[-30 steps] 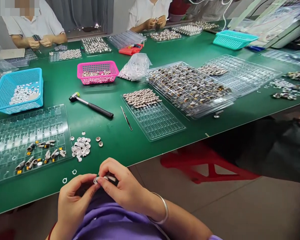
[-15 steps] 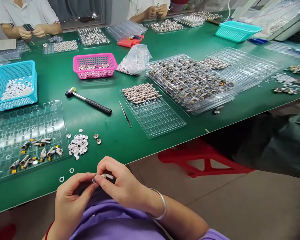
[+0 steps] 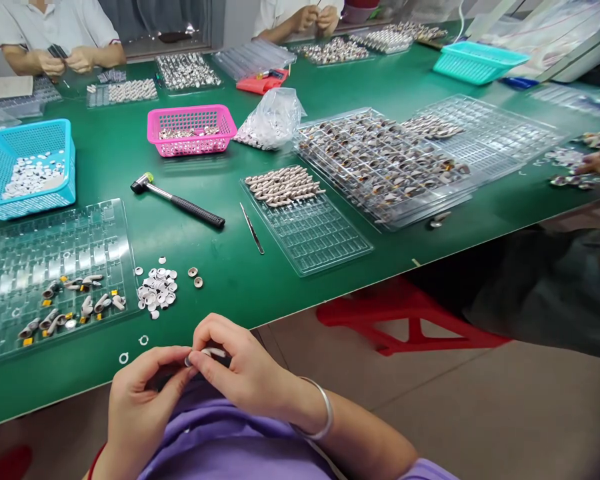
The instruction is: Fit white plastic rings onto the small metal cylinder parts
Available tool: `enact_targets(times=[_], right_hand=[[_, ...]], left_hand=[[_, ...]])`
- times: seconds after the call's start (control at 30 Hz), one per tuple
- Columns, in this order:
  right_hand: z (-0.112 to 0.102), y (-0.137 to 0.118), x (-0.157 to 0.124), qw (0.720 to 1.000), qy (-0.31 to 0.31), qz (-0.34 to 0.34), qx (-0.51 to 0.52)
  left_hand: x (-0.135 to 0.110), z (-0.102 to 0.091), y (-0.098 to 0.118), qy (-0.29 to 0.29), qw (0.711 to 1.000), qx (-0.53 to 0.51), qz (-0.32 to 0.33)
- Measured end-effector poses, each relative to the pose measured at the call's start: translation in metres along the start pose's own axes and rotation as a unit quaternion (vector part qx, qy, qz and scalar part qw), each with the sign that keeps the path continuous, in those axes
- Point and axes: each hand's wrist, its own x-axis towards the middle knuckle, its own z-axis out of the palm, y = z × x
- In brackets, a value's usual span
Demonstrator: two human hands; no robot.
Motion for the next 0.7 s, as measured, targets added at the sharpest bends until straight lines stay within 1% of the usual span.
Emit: enact_targets(times=[0.17, 0.27, 0.4, 0.47, 0.6, 0.7], right_hand=[[0.001, -0.001, -0.001, 1.0, 0.001, -0.015, -0.013], [0.0, -0.001, -0.002, 1.0, -0.002, -0.02, -0.017], [-0.001, -0.002, -0.004, 1.0, -0.017, -0.019, -0.009], [-0.002, -0.002, -0.005, 0.999, -0.029, -0.017, -0.003], [-0.003, -0.004, -0.007, 0.998, -0.049, -0.023, 0.009], [-0.002, -0.005, -0.008, 0.998, -0.035, -0.044, 0.012]], left_hand=[[-0.005, 0.001, -0.003, 0.026, 0.999, 0.017, 0.026], [-0.011, 0.0, -0.006, 0.018, 0.998, 0.024, 0.05], [-0.016, -0.004, -0.009, 0.04, 0.99, 0.082, 0.112], [-0.017, -0.005, -0.009, 0.052, 0.984, 0.092, 0.145], [-0.015, -0.004, -0.005, 0.053, 0.979, 0.073, 0.185], [-0.014, -0.003, -0.001, 0.048, 0.981, 0.037, 0.186]])
